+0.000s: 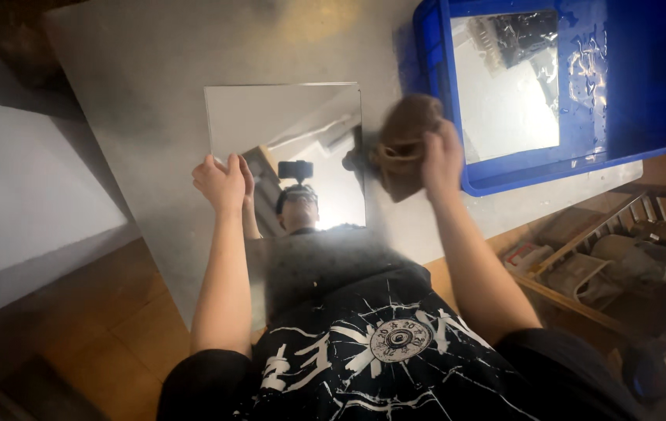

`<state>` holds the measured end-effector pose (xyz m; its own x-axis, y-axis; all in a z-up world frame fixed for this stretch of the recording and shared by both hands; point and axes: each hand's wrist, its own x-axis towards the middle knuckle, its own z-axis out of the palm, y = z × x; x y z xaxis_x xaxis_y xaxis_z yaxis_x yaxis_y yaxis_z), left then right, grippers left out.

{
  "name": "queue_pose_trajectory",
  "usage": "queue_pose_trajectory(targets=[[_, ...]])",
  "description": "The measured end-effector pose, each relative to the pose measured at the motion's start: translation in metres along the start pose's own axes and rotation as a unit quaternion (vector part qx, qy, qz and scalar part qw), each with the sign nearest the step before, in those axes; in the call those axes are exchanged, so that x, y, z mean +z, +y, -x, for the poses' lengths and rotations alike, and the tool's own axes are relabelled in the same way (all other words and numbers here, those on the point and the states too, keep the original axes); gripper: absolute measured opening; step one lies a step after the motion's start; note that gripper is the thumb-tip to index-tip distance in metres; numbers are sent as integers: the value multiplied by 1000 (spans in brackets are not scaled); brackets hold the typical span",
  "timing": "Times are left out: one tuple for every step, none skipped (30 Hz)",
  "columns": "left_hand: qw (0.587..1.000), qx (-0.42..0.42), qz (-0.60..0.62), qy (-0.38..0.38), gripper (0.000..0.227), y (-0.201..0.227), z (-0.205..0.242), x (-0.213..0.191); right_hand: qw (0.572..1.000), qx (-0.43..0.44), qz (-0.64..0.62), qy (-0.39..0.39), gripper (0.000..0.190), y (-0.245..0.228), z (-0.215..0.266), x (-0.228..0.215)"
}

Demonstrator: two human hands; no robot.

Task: The person repeatedly wipes rectangular mirrors with a brown cloth, dipping them into a blue tub of water between wipes. The person handles the mirrors one at a time, wiping both sides and placing them back into the tub.

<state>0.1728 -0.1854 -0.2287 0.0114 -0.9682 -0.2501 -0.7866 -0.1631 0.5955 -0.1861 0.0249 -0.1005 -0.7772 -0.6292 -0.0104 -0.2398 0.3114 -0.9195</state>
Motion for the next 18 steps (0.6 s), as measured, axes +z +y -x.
queue_pose_trajectory(targets=[[1000, 16, -3, 9, 61, 0, 2, -1, 997, 21, -67, -9, 18, -5, 4, -15], [998, 43, 13, 38, 62, 3, 7, -1, 990, 42, -135, -18, 13, -8, 8, -32], [995, 70, 28, 66, 63, 8, 15, 0, 977, 63, -202, -26, 11, -10, 16, -46], [990, 98, 43, 94, 65, 15, 27, 0, 973, 77, -212, -44, 11, -12, 25, -60], [981, 159, 62, 91, 63, 28, 42, 4, 969, 86, -224, -62, 10, -14, 34, -74], [968, 219, 81, 87, 61, 44, 61, 9, 964, 95, -237, -79, 11, -16, 44, -86], [961, 191, 197, -22, 59, 61, 85, 12, 961, 131, -218, -113, 10, -18, 54, -92], [929, 160, 306, -133, 58, 78, 115, 18, 955, 167, -198, -146, 12, -21, 66, -97], [933, 218, 252, -139, 49, 96, 143, 25, 947, 200, -179, -178, 16, -24, 75, -103], [887, 38, 339, -311, 60, 115, 173, 34, 941, 156, -193, -229, 18, -27, 86, -106], [885, 231, 289, -282, 64, 126, 201, 35, 933, 111, -203, -277, 20, -29, 93, -112], [846, 415, 226, -246, 69, 134, 226, 35, 915, 107, -235, -311, 21, -31, 96, -121], [833, 393, 224, -318, 64, 146, 247, 40, 894, 108, -264, -346, 25, -32, 101, -132], [815, 369, 221, -388, 60, 158, 266, 47, 871, 108, -292, -380, 32, -31, 104, -147], [791, 345, 218, -456, 56, 168, 286, 55, 884, 89, -278, -366, 31, -29, 106, -167], [800, 253, 261, -477, 47, 176, 304, 61, 896, 71, -264, -351, 31, -26, 107, -190], [802, 158, 300, -493, 38, 187, 319, 68, 906, 52, -249, -337, 31, -22, 109, -215], [794, 61, 335, -504, 31, 197, 334, 75, 917, 5, -208, -340, 29, -17, 113, -244]])
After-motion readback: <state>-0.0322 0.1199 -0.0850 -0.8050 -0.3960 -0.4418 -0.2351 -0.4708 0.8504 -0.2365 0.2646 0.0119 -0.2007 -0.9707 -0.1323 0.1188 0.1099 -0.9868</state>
